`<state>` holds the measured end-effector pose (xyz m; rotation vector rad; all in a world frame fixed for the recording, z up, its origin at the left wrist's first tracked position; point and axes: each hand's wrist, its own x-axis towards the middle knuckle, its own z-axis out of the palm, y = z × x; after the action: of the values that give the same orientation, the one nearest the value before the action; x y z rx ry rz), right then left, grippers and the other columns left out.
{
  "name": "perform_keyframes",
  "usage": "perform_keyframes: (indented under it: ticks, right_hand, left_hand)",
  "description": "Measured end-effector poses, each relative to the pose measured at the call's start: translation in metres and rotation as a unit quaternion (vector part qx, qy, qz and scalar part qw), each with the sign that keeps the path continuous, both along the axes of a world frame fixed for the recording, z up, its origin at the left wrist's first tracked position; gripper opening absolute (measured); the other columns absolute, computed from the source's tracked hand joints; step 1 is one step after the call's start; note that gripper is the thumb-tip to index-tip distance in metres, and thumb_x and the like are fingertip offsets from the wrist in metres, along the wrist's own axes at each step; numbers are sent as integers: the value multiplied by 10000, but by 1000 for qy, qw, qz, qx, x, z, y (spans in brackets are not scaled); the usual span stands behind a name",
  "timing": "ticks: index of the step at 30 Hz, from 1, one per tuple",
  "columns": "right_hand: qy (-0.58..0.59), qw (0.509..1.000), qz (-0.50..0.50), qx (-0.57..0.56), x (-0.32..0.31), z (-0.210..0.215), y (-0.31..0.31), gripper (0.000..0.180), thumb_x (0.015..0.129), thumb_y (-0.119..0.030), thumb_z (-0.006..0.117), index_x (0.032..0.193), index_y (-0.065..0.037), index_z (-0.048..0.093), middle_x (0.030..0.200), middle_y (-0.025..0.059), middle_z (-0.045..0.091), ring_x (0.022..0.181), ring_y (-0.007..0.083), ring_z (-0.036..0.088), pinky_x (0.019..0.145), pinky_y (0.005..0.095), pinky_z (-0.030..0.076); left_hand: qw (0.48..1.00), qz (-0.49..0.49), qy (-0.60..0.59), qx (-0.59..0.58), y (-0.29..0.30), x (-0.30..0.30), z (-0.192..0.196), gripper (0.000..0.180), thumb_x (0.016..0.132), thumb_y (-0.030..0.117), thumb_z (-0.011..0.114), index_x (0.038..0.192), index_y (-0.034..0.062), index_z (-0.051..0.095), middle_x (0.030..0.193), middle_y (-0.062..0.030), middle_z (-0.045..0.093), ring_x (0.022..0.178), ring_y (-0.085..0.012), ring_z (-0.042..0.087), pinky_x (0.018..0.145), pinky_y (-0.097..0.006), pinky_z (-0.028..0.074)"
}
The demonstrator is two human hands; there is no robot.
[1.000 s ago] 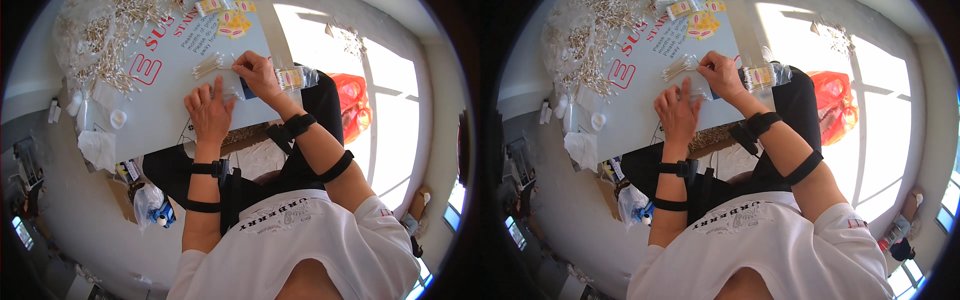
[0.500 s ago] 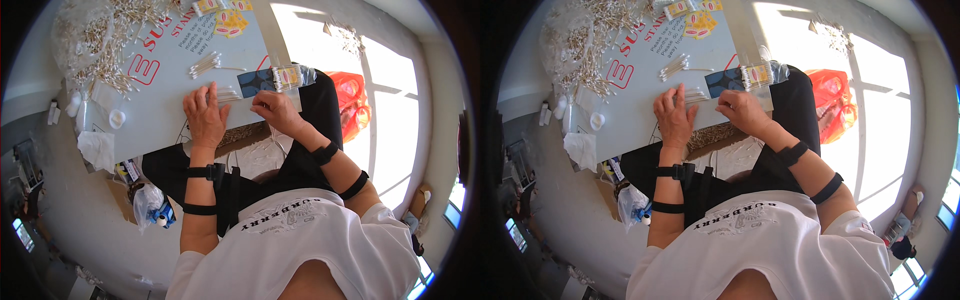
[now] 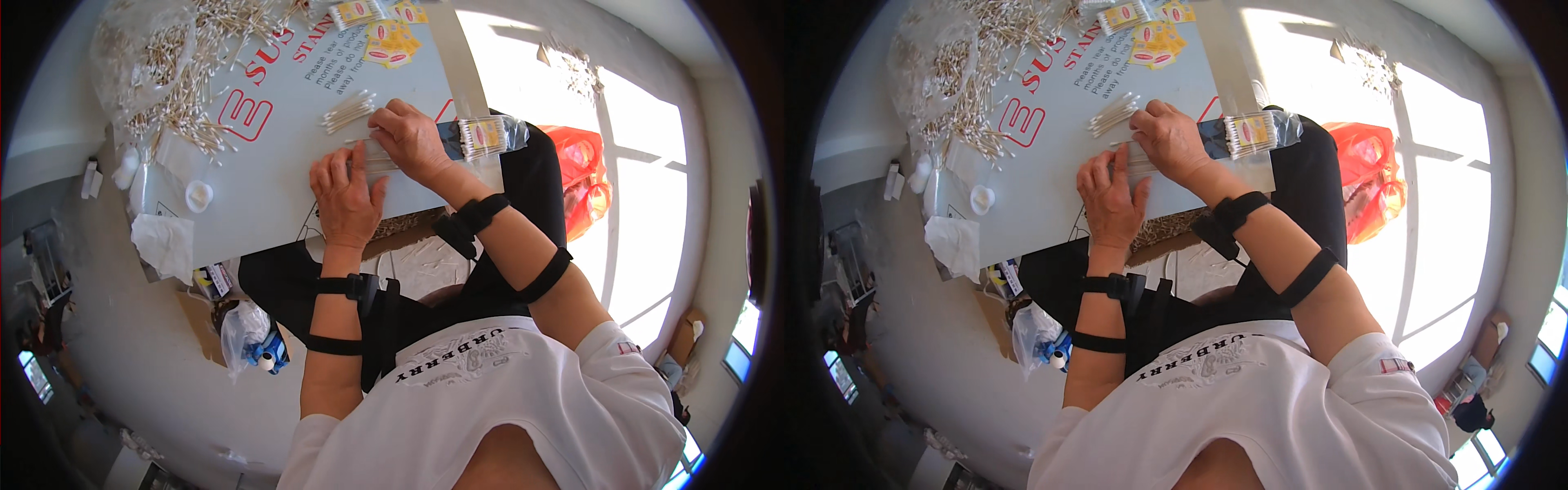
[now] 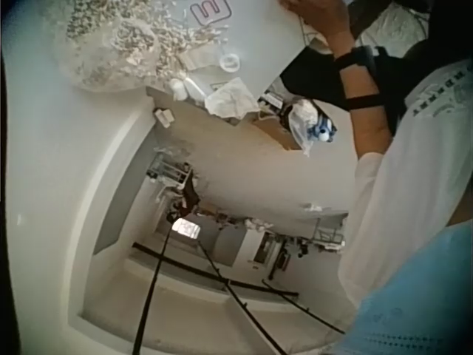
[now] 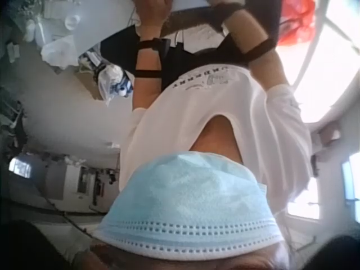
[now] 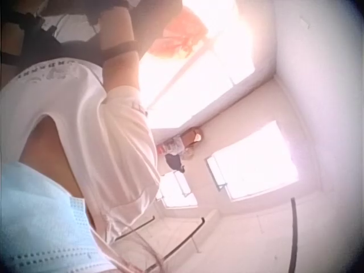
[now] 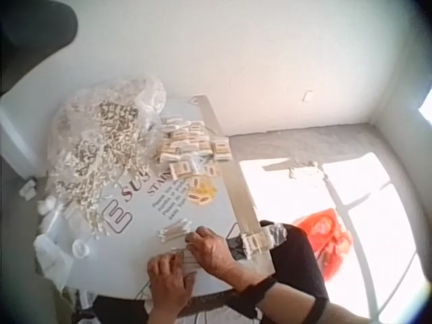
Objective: Packaging cotton swabs into small plastic bags.
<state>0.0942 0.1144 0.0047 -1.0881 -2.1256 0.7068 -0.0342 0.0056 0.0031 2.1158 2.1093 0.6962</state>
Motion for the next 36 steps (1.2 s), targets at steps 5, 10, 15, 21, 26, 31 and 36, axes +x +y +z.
perform_keyframes:
  ticks: [5, 10, 15, 21, 26, 31, 36]
  right_hand:
    - [-31, 998, -1, 60, -15, 1, 21, 120, 774, -76, 700, 881, -85, 647, 883, 84, 579, 892, 301, 613, 740, 399, 517]
    - [-76, 994, 23, 79, -16, -2, 27, 84, 775, -89, 694, 810, -75, 619, 850, 82, 554, 868, 297, 600, 729, 399, 511]
    - [-112, 990, 44, 72, -12, -1, 21, 80, 775, -86, 693, 801, -76, 617, 849, 83, 558, 871, 299, 603, 736, 396, 510]
    - [-59, 996, 28, 69, -17, 5, 31, 95, 779, -83, 697, 831, -80, 617, 855, 82, 563, 878, 303, 608, 741, 400, 510]
    - [-64, 994, 40, 80, -20, 1, 37, 108, 782, -91, 703, 852, -83, 620, 858, 82, 562, 875, 307, 607, 740, 400, 510]
    - [-54, 995, 31, 77, -19, -1, 33, 116, 785, -93, 701, 873, -90, 626, 863, 82, 563, 870, 305, 608, 729, 399, 512]
    - [-35, 996, 26, 82, -22, 1, 35, 113, 789, -94, 696, 880, -91, 629, 860, 82, 563, 865, 303, 611, 723, 397, 514]
  left_hand:
    - [1000, 2, -1, 0, 1, 1, 0, 629, 820, 340, 702, 1352, 68, 507, 1248, -120, 493, 1221, -333, 425, 1103, -551, 278]
    - [1000, -4, 9, 8, 2, 1, 0, 632, 831, 316, 696, 1375, 70, 488, 1251, -135, 487, 1196, -365, 413, 1066, -512, 307]
    - [1000, 7, 4, 4, 2, 2, 0, 686, 837, 320, 692, 1422, 72, 434, 1273, -129, 478, 1201, -362, 409, 1077, -508, 297]
    - [1000, 9, 19, 0, 2, 2, -2, 702, 849, 334, 679, 1443, 78, 408, 1288, -129, 472, 1207, -365, 403, 1084, -512, 286]
    - [1000, 11, 19, -1, 2, 2, -2, 692, 861, 355, 661, 1444, 81, 408, 1291, -130, 473, 1208, -366, 401, 1083, -516, 283]
    - [1000, 9, 21, 5, 2, 1, -3, 689, 864, 364, 655, 1442, 80, 411, 1292, -130, 473, 1208, -364, 400, 1082, -512, 282]
    - [1000, 9, 18, 5, 1, 1, -3, 686, 861, 363, 658, 1436, 77, 417, 1294, -129, 469, 1208, -361, 398, 1082, -507, 284]
